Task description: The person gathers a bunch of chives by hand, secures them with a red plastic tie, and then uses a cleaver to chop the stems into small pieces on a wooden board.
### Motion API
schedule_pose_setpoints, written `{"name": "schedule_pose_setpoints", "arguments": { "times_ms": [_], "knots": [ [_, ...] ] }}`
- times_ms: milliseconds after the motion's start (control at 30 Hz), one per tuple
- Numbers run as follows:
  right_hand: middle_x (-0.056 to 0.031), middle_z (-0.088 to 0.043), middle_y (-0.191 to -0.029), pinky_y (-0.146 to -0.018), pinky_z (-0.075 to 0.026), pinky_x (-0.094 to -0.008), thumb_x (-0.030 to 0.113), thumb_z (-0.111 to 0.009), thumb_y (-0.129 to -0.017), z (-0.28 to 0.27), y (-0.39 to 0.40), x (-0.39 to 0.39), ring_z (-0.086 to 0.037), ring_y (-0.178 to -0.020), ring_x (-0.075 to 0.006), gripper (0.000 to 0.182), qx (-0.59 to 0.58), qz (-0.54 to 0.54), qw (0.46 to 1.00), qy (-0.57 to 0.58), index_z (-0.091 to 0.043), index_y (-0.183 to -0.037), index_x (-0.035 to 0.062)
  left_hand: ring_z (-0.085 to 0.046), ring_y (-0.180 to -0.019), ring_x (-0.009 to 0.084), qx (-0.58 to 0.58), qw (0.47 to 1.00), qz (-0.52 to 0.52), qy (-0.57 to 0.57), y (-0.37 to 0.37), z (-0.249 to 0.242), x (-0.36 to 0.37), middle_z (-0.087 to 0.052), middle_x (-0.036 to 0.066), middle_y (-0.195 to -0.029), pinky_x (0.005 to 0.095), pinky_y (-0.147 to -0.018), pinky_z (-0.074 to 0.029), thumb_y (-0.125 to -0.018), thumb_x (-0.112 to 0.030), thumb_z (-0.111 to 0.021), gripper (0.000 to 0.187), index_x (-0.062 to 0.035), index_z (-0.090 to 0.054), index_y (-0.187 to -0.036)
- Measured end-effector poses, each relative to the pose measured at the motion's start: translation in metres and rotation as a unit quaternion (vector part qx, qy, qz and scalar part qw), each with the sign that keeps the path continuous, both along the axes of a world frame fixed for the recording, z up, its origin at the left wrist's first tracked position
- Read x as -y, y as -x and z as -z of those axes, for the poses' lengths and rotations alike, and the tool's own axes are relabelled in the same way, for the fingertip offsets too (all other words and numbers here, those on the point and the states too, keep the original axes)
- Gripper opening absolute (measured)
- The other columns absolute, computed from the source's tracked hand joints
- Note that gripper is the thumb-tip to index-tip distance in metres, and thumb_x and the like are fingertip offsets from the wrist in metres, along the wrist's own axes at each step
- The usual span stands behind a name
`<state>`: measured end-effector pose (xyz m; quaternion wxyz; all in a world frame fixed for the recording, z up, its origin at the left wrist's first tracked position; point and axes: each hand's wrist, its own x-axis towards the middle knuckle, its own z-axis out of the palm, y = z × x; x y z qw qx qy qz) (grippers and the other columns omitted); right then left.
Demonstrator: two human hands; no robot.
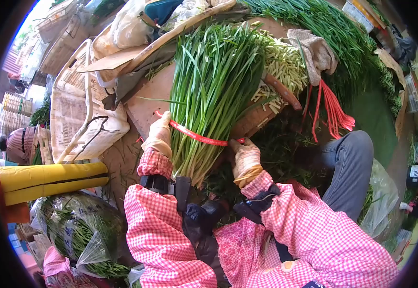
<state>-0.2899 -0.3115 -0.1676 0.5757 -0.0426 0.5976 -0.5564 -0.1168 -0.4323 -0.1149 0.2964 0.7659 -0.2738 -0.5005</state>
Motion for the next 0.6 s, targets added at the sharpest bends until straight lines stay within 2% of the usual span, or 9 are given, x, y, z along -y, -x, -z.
{"name": "schedule_pose_setpoints", "arguments": {
  "times_ms": [33, 67, 167, 200, 300, 400, 467, 500, 600],
  "knots": [
    [-0.0066, -0.06, -0.084, -0.067, -0.049, -0.0323, 0.003, -0.059, -0.082, 0.019, 0.001, 0.0, -0.058, -0.078, -0.0207, 0.013, 0.026, -0.002, 0.998, 0.048, -0.056, -0.094, 0.0051, -0.045, -0.107, 0.022, 0.009, 1.0, -0.003, -0.017, -0.001, -0.003, -0.002, -0.053, 0.014, -0.12, 0.0365, -0.096, -0.031, -0.081, -0.047, -0.063, 0.059, -0.0009, -0.057, -0.117],
    [-0.0069, -0.061, -0.085, -0.068, -0.049, -0.033, 0.004, -0.059, -0.082, 0.051, 0.002, 0.001, -0.059, -0.079, -0.0216, 0.013, 0.054, -0.004, 0.994, 0.097, -0.056, -0.095, 0.0052, -0.034, -0.123, 0.0267, -0.039, 0.999, -0.001, -0.03, -0.009, 0.011, 0.0, -0.042, 0.017, -0.136, 0.0381, -0.104, -0.019, -0.079, -0.048, -0.064, 0.058, -0.0065, -0.056, -0.119],
    [-0.0118, -0.062, -0.091, -0.076, -0.049, -0.0371, 0.006, -0.058, -0.077, 0.034, -0.006, 0.012, -0.059, -0.088, -0.0282, 0.026, -0.11, -0.096, 0.976, 0.164, -0.056, -0.102, 0.0054, -0.057, -0.088, 0.0223, -0.137, 0.99, -0.006, -0.008, -0.022, 0.036, 0.002, -0.062, 0.012, -0.105, 0.0348, -0.081, -0.044, -0.086, -0.037, -0.06, 0.039, -0.004, -0.062, -0.107],
    [-0.0163, -0.061, -0.095, -0.079, -0.048, -0.0384, 0.006, -0.061, -0.068, 0.013, -0.001, 0.012, -0.059, -0.09, -0.0328, 0.04, -0.371, -0.221, 0.884, 0.178, -0.056, -0.108, 0.0058, -0.063, -0.075, 0.0204, -0.198, 0.98, -0.025, -0.007, -0.027, 0.043, 0.001, -0.067, 0.01, -0.094, 0.0335, -0.072, -0.051, -0.088, -0.033, -0.058, 0.035, -0.0031, -0.063, -0.104],
    [-0.0224, -0.06, -0.097, -0.081, -0.048, -0.0374, 0.002, -0.06, -0.062, 0.102, -0.005, 0.028, -0.058, -0.091, -0.0379, 0.045, -0.135, -0.153, 0.95, 0.236, -0.06, -0.108, 0.0064, -0.054, -0.095, 0.0209, -0.335, 0.942, -0.002, -0.015, -0.032, 0.047, -0.008, -0.062, 0.011, -0.108, 0.0351, -0.088, -0.04, -0.084, -0.036, -0.063, 0.042, -0.0021, -0.06, -0.109],
    [-0.0211, -0.062, -0.088, -0.073, -0.048, -0.0355, 0.003, -0.062, -0.066, -0.014, 0.013, 0.031, -0.06, -0.081, -0.0336, 0.03, -0.561, -0.304, 0.741, 0.208, -0.063, -0.096, 0.0025, -0.058, -0.091, 0.0214, -0.347, 0.937, -0.001, -0.022, -0.03, 0.05, -0.007, -0.064, 0.01, -0.104, 0.035, -0.085, -0.045, -0.086, -0.031, -0.061, 0.038, -0.0004, -0.06, -0.109],
    [-0.0189, -0.061, -0.081, -0.068, -0.046, -0.0352, 0.005, -0.063, -0.069, -0.006, 0.002, 0.042, -0.057, -0.073, -0.0287, 0.024, -0.184, -0.145, 0.965, 0.119, -0.062, -0.093, 0.0022, -0.059, -0.092, 0.0207, -0.353, 0.935, 0.007, -0.021, -0.025, 0.033, -0.01, -0.064, 0.01, -0.106, 0.0339, -0.086, -0.046, -0.087, -0.028, -0.06, 0.036, -0.0004, -0.059, -0.11],
    [-0.0178, -0.06, -0.077, -0.066, -0.045, -0.035, 0.005, -0.063, -0.071, 0.001, -0.001, 0.048, -0.055, -0.068, -0.0263, 0.021, 0.024, -0.049, 0.996, 0.065, -0.062, -0.092, 0.0021, -0.06, -0.091, 0.0205, -0.358, 0.933, 0.006, -0.019, -0.024, 0.034, -0.011, -0.064, 0.011, -0.106, 0.0337, -0.085, -0.047, -0.087, -0.028, -0.06, 0.035, -0.0006, -0.059, -0.11],
    [-0.0137, -0.058, -0.069, -0.061, -0.042, -0.0342, 0.01, -0.06, -0.076, -0.002, 0.003, 0.051, -0.047, -0.062, -0.0191, 0.013, -0.197, -0.141, 0.964, 0.106, -0.06, -0.085, 0.0002, -0.061, -0.09, 0.0204, -0.366, 0.93, -0.003, -0.013, -0.02, 0.032, -0.014, -0.063, 0.011, -0.107, 0.0337, -0.083, -0.049, -0.087, -0.028, -0.059, 0.035, -0.0009, -0.059, -0.11]
  ]
}}
